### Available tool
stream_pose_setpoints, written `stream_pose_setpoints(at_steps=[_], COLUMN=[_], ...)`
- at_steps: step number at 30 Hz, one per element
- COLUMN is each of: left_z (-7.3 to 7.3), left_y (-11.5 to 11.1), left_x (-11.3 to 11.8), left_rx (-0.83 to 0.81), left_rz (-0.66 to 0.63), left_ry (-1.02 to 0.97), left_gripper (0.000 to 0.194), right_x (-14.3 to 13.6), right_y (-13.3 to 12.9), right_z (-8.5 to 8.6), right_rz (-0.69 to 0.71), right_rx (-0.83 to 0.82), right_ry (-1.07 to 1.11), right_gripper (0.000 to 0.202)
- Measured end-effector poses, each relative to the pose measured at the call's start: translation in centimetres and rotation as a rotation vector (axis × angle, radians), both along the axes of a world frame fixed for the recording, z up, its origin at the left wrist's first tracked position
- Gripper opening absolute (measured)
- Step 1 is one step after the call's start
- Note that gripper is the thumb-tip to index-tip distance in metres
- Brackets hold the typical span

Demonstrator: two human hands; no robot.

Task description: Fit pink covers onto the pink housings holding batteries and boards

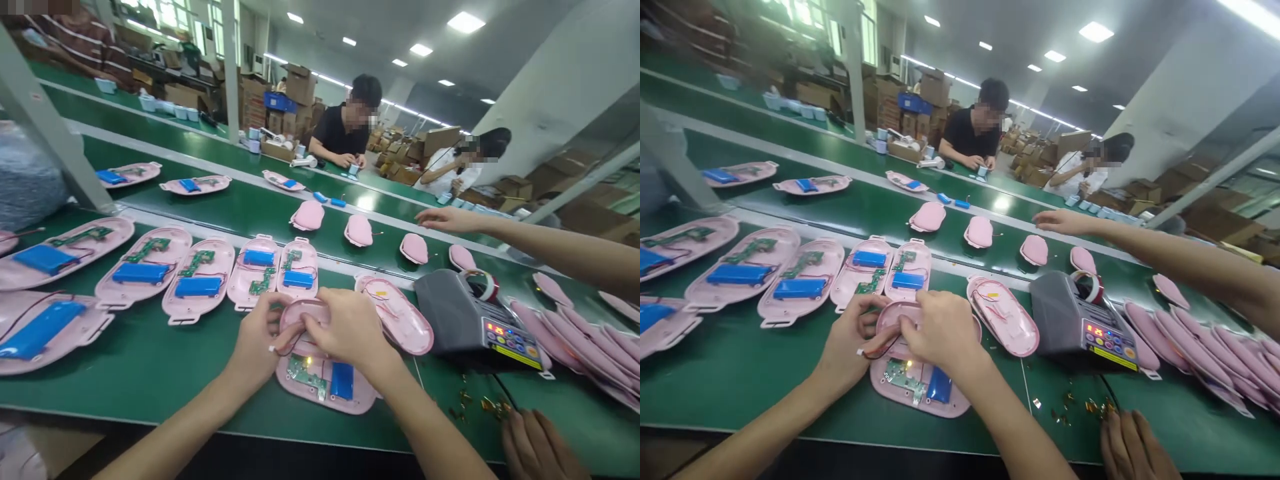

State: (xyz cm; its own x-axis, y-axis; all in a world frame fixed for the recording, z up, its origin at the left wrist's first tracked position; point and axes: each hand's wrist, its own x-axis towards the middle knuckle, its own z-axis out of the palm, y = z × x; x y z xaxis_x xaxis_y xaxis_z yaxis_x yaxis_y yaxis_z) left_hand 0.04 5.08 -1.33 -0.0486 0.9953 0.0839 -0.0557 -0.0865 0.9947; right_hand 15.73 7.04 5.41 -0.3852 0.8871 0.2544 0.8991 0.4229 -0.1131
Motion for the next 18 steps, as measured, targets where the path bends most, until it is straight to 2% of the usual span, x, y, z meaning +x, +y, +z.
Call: stream_pose_setpoints(at_steps=[4,9,11,15,18], left_z=[0.5,1.1,1.1,1.2,1.4], left_y=[0.0,0.1,0.1,0.1,0.3], left_x=[0.0,-0.2,-0.4,-0.7,-1.0], left_rx=[-0.038,-0.061,-0.025,0.002,0.000], left_rz=[-0.035,-0.277,-0.322,-0.346,-0.374], left_ry=[-0.033,-0.054,-0.032,0.034,0.080], left_gripper=[0.042,0.037,0.032,0.027,0.028], right_x=[-0.3,0.6,1.1,1.7,1.8], right_y=[-0.4,-0.7,-0.7,-0.3,0.1], right_z=[-0.4,-1.2,-1.5,-1.8,-1.7], right_rz=[-0.023,-0.016,0.026,0.129,0.153], right_rx=[0.046,0.192,0.239,0.192,0.113], right_ry=[-0.028,0.015,0.065,0.162,0.206], right_gripper=[0.021,0.024,0.023,0.021,0.020])
